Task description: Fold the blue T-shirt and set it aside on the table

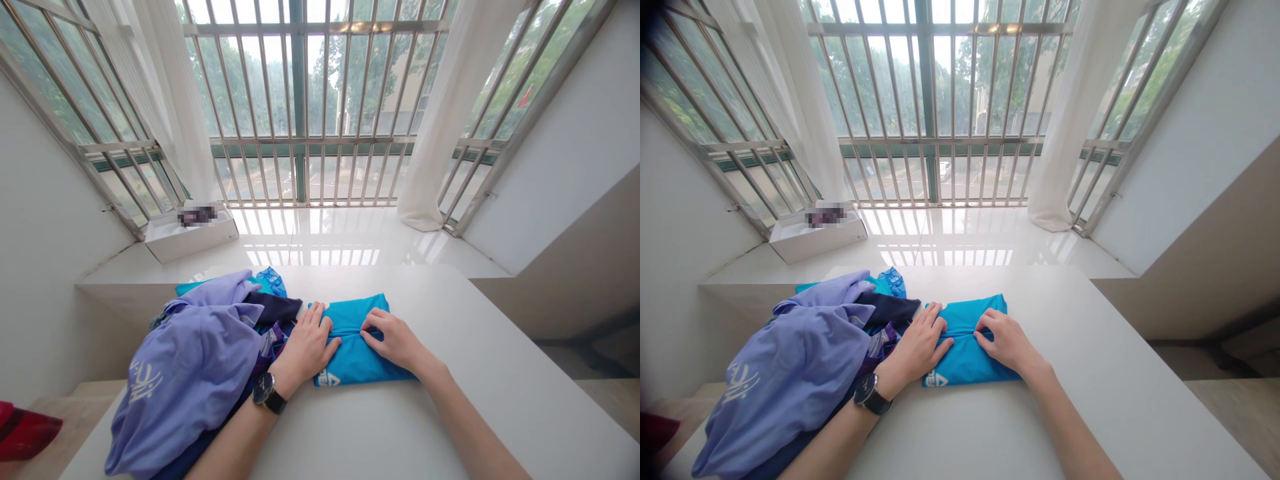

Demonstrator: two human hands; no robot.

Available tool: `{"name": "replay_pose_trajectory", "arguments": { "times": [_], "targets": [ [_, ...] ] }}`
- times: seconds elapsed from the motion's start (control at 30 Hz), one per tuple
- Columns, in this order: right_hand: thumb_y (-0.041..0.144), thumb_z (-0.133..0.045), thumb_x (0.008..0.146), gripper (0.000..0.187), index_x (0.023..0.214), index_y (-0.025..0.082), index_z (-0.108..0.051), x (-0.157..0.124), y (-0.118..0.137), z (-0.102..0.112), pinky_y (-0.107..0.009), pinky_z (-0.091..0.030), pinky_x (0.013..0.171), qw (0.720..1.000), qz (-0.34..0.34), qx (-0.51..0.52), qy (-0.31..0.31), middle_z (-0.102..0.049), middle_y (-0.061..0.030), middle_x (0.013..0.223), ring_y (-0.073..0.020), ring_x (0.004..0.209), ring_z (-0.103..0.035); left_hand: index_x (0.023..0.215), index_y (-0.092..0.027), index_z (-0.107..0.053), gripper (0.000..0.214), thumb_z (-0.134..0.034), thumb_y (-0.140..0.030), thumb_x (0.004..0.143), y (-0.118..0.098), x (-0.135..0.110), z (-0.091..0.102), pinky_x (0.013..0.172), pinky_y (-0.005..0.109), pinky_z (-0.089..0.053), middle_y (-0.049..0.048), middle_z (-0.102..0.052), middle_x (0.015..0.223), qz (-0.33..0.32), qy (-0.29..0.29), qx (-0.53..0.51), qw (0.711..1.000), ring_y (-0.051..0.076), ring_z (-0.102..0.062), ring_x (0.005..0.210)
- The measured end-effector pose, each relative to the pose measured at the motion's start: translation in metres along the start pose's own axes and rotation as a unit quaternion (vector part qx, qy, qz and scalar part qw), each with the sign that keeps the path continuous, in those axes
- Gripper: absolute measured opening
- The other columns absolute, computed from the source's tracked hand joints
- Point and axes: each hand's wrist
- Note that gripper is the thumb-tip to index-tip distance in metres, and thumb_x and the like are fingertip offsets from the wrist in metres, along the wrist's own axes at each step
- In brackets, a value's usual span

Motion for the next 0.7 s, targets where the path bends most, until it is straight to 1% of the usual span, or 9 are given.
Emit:
{"name": "replay_pose_trajectory", "arguments": {
  "times": [0.13, 0.3, 0.4, 0.5, 0.57, 0.63, 0.7],
  "targets": [
    [0.029, -0.056, 0.092, 0.012, 0.083, 0.024, -0.064, 0.001, 0.000, -0.002, -0.036, -0.050, 0.079, 0.999, 0.010, -0.039, -0.008, -0.065, -0.0031, 0.090, -0.0197, 0.084, -0.060, 0.095, -0.017, -0.057, 0.021, -0.057, -0.038, 0.096, 0.002, 0.001, -0.005, 0.112, 0.052, -0.038, 0.0196, -0.047, 0.147, 0.003, -0.006, 0.005, 1.000, 0.034, -0.038, 0.142],
    [0.029, -0.057, 0.091, 0.014, 0.082, 0.023, -0.065, 0.001, -0.002, -0.002, -0.040, -0.046, 0.083, 0.996, 0.026, -0.078, -0.028, -0.067, -0.0043, 0.088, -0.0215, 0.086, -0.059, 0.096, -0.018, -0.061, 0.021, -0.061, -0.038, 0.094, 0.003, 0.003, -0.007, 0.111, 0.056, -0.037, 0.0177, -0.050, 0.145, 0.014, -0.007, 0.010, 1.000, 0.034, -0.041, 0.139],
    [0.031, -0.057, 0.093, 0.016, 0.082, 0.023, -0.065, 0.001, -0.005, -0.002, -0.040, -0.046, 0.083, 0.997, 0.015, -0.074, -0.027, -0.067, -0.0038, 0.087, -0.0211, 0.085, -0.059, 0.096, -0.019, -0.062, 0.019, -0.063, -0.038, 0.093, 0.006, 0.002, -0.004, 0.112, 0.054, -0.037, 0.0144, -0.051, 0.145, 0.005, -0.009, 0.001, 1.000, 0.033, -0.040, 0.140],
    [0.033, -0.057, 0.094, 0.017, 0.082, 0.024, -0.064, 0.001, -0.008, -0.002, -0.039, -0.046, 0.083, 0.998, 0.000, -0.063, -0.020, -0.066, -0.0029, 0.087, -0.0206, 0.084, -0.060, 0.096, -0.021, -0.064, 0.011, -0.064, -0.032, 0.093, 0.010, 0.002, 0.004, 0.112, 0.050, -0.037, 0.0094, -0.053, 0.143, -0.005, -0.012, -0.013, 1.000, 0.030, -0.040, 0.139],
    [0.034, -0.057, 0.094, 0.017, 0.082, 0.024, -0.064, 0.001, -0.009, -0.002, -0.039, -0.046, 0.082, 0.998, -0.004, -0.059, -0.014, -0.066, -0.0028, 0.088, -0.0206, 0.085, -0.060, 0.093, -0.021, -0.065, 0.005, -0.062, -0.024, 0.094, 0.014, 0.003, 0.012, 0.110, 0.047, -0.039, 0.0069, -0.059, 0.135, 0.003, -0.014, -0.023, 1.000, 0.028, -0.046, 0.133],
    [0.034, -0.056, 0.095, 0.018, 0.083, 0.024, -0.064, 0.002, -0.009, -0.002, -0.038, -0.047, 0.082, 0.998, -0.005, -0.056, -0.013, -0.066, -0.0031, 0.088, -0.0205, 0.085, -0.060, 0.090, -0.021, -0.066, 0.009, -0.059, -0.019, 0.095, 0.017, 0.004, 0.020, 0.103, 0.043, -0.043, 0.0051, -0.067, 0.118, 0.028, -0.026, -0.039, 0.999, 0.025, -0.055, 0.120],
    [0.033, -0.055, 0.095, 0.018, 0.083, 0.023, -0.064, 0.002, -0.010, -0.003, -0.038, -0.047, 0.082, 0.999, -0.004, -0.052, -0.015, -0.066, -0.0032, 0.089, -0.0202, 0.084, -0.060, 0.088, -0.021, -0.066, 0.012, -0.057, -0.019, 0.096, 0.019, 0.006, 0.028, 0.093, 0.039, -0.047, 0.0033, -0.070, 0.102, 0.059, -0.053, -0.069, 0.994, 0.023, -0.060, 0.105]
  ]
}}
Point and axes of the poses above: each hand's wrist, its own x-axis towards the middle knuckle, its own z-axis out of the back of the hand, y = z × x
